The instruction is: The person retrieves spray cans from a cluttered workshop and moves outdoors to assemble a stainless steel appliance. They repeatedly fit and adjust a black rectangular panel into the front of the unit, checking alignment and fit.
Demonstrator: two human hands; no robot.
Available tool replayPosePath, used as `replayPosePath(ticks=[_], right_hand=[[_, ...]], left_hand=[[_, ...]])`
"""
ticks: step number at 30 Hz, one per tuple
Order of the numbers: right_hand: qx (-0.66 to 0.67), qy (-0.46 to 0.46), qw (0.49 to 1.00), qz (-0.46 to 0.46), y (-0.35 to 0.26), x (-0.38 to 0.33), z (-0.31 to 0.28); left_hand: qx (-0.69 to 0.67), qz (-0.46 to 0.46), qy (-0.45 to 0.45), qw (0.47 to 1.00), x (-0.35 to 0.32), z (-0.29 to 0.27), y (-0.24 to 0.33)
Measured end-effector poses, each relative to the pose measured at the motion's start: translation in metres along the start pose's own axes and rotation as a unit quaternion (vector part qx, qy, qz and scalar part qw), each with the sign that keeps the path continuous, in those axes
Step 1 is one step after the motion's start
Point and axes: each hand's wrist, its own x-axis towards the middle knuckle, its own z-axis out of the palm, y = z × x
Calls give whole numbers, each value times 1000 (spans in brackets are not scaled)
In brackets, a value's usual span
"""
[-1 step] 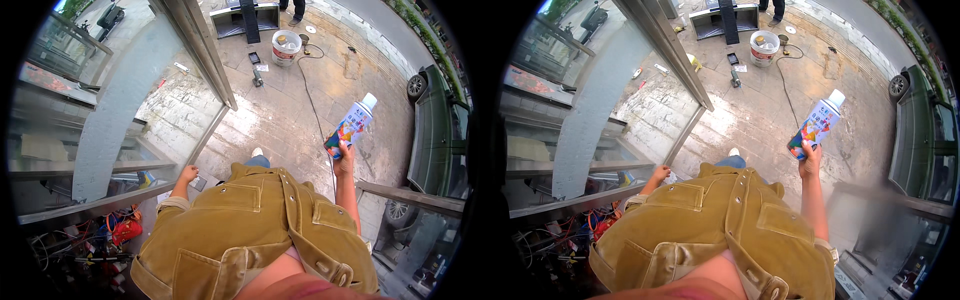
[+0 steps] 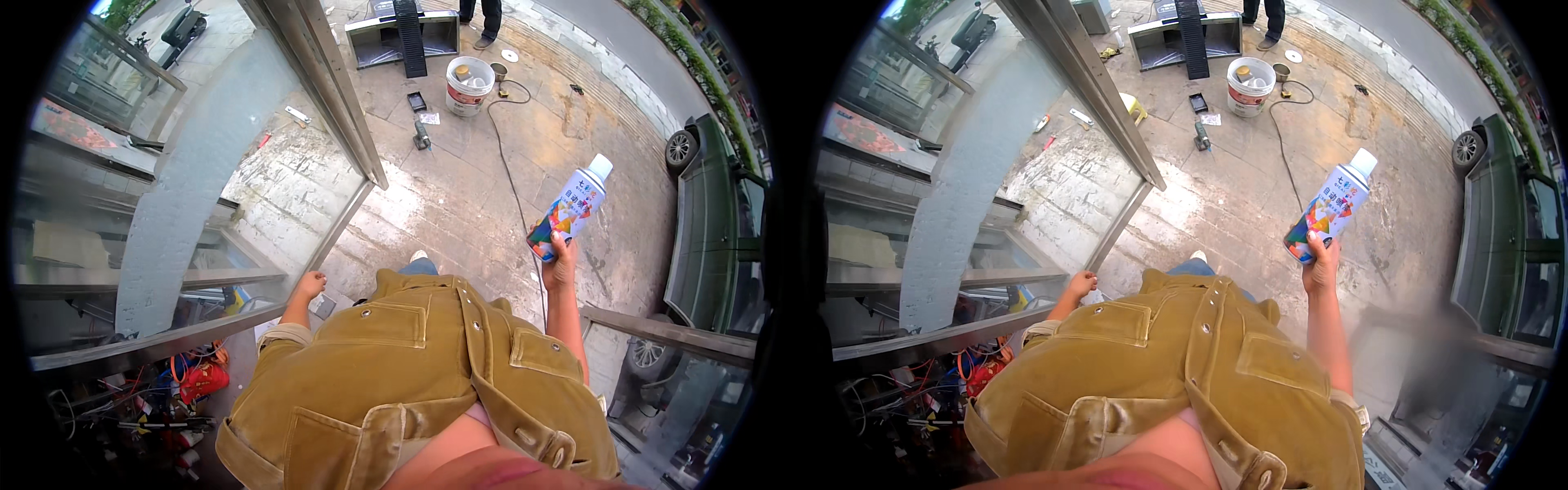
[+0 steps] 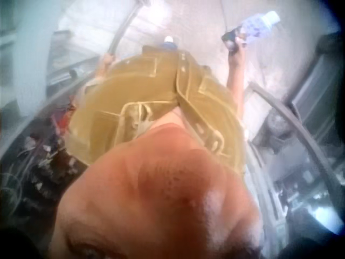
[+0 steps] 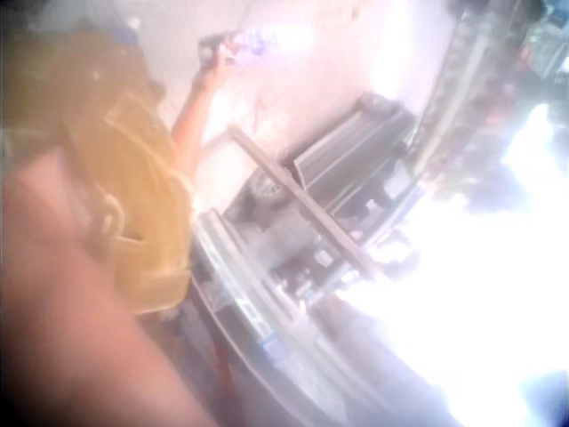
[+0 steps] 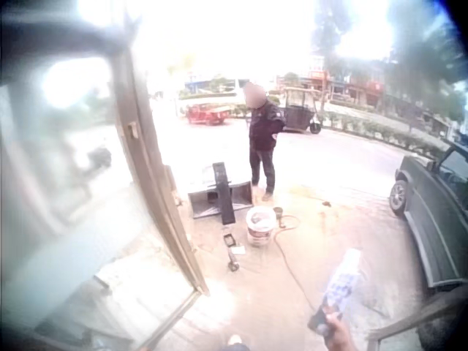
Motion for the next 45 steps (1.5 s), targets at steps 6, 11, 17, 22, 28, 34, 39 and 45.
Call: replayPosePath(ticks=[6,11,17,22,28,34,39,45], right_hand=[[-42,-58,997,6,4,166,22],[-38,-64,997,19,-15,300,1],[-54,-122,991,-1,30,472,-33],[-26,-136,989,44,49,602,-37],[-18,-132,991,8,91,794,3],[-349,-192,886,-238,99,914,49],[13,-261,965,33,56,977,118],[-50,-129,990,29,86,1215,130]], left_hand=[[80,93,5,992,109,68,120],[55,191,-9,980,165,129,274],[43,182,40,981,244,201,345],[93,210,27,973,301,218,404],[70,197,174,962,420,156,502],[-161,175,464,854,534,46,585],[-291,187,594,727,570,-70,652],[-365,172,571,715,592,-100,702]])
